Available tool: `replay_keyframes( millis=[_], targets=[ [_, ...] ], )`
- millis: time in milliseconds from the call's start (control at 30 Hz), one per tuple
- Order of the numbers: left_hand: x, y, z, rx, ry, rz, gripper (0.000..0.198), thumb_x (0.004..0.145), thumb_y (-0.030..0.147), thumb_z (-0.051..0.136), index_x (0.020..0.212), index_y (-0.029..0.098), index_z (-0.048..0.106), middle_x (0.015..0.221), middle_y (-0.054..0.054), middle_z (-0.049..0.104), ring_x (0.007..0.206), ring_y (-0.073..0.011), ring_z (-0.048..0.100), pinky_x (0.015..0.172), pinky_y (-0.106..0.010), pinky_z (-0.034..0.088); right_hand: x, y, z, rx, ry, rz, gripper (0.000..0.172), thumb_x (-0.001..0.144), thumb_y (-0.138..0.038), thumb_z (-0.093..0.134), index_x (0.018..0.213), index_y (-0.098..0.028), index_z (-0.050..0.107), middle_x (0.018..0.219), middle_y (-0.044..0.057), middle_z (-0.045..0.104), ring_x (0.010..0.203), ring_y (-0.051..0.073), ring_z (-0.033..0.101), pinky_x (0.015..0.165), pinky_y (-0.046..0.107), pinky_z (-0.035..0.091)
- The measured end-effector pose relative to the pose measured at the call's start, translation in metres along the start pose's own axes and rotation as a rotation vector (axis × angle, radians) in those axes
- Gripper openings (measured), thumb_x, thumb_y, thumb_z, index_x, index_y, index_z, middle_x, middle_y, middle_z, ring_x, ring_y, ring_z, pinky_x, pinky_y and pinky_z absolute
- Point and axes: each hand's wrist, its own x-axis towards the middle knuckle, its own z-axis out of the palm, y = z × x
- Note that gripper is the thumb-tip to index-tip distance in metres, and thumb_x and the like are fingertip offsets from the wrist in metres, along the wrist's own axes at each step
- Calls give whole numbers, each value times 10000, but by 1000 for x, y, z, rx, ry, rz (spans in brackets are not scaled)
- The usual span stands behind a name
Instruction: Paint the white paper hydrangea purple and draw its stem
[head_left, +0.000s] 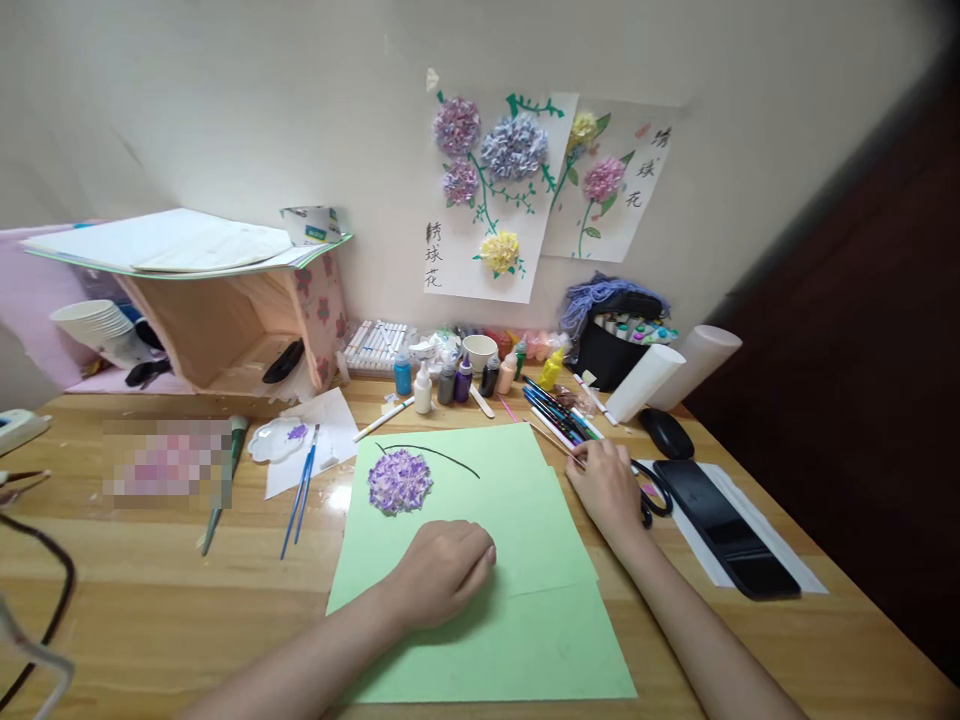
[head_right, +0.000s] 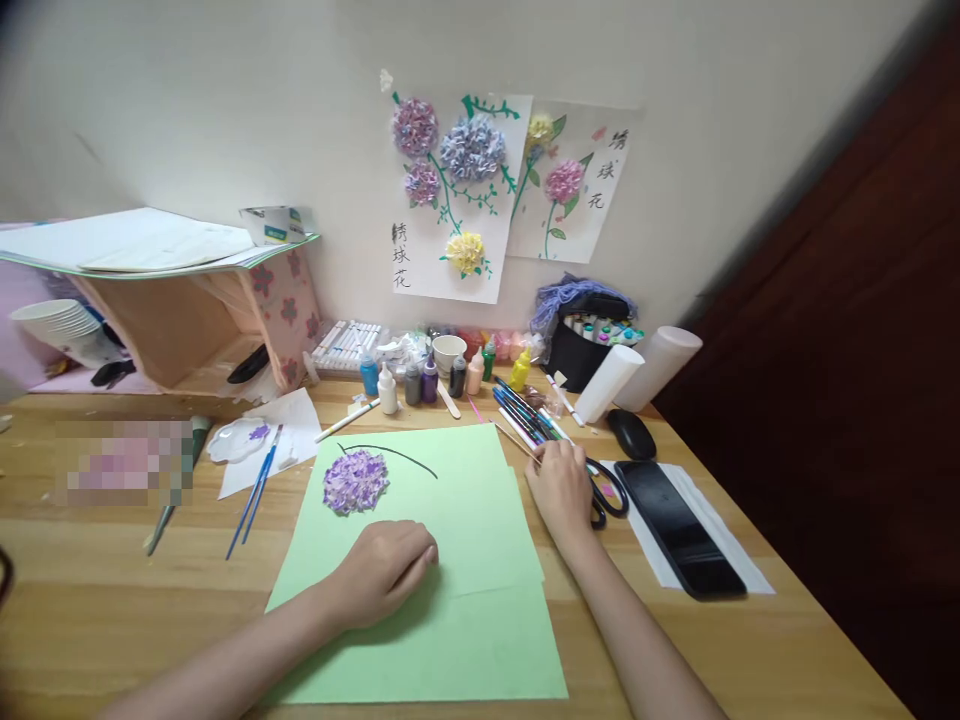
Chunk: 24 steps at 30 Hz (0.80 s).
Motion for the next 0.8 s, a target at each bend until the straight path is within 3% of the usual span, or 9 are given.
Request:
replay_keyframes(
  millis=[100,167,300,467,633,700,800],
  targets=[
    [1,4,-11,22,67,-71,317,922,236,290,721,214,535,640,-25,618,576,-149,546,561,-282,357,-3,2,-3,147,80,-45,106,830,-248,500,890,-181,557,906,150,633,872,303,544,800,429,457],
    [4,2,-28,59,143,-181,361,936,276,277,667,212,509,613,-29,597,573,-151,542,566,-284,352,-6,-1,-5,333,41,-97,97,848,-281,477,871,-209,538,891,116,634,852,273,568,789,408,469],
    [6,-21,-83,163,355,-509,440,992,328,227,668,204,497,660,-35,600,630,-168,559,593,-275,351,-13,-16,-5,591,-223,-145,150,859,-353,464,842,-237,558,809,59,633,709,227,596,673,374,498],
    [1,-61,-141,265,501,-763,362,975,323,312,724,198,542,770,-65,646,756,-216,599,621,-280,363,-16,-38,-2,692,-233,-119,115,843,-347,460,794,-291,548,746,55,635,695,273,622,646,422,522],
    [7,-72,-156,269,512,-792,211,928,264,409,845,179,584,914,-101,680,855,-248,629,665,-292,408,-13,-46,-7,725,-176,-124,107,824,-306,456,767,-310,547,724,46,643,612,258,610,586,422,525],
    [17,-66,-154,247,504,-752,189,924,247,417,893,173,588,952,-102,682,893,-250,634,696,-299,430,-4,-46,-14,725,-145,-118,109,829,-303,452,799,-300,557,681,39,634,560,243,585,552,406,503],
    [40,-51,-145,200,466,-664,163,923,239,438,938,171,586,992,-95,676,923,-241,634,736,-307,453,23,-43,-28,703,-91,-106,134,842,-325,461,835,-246,570,716,54,648,627,234,596,599,378,488]
  ],
)
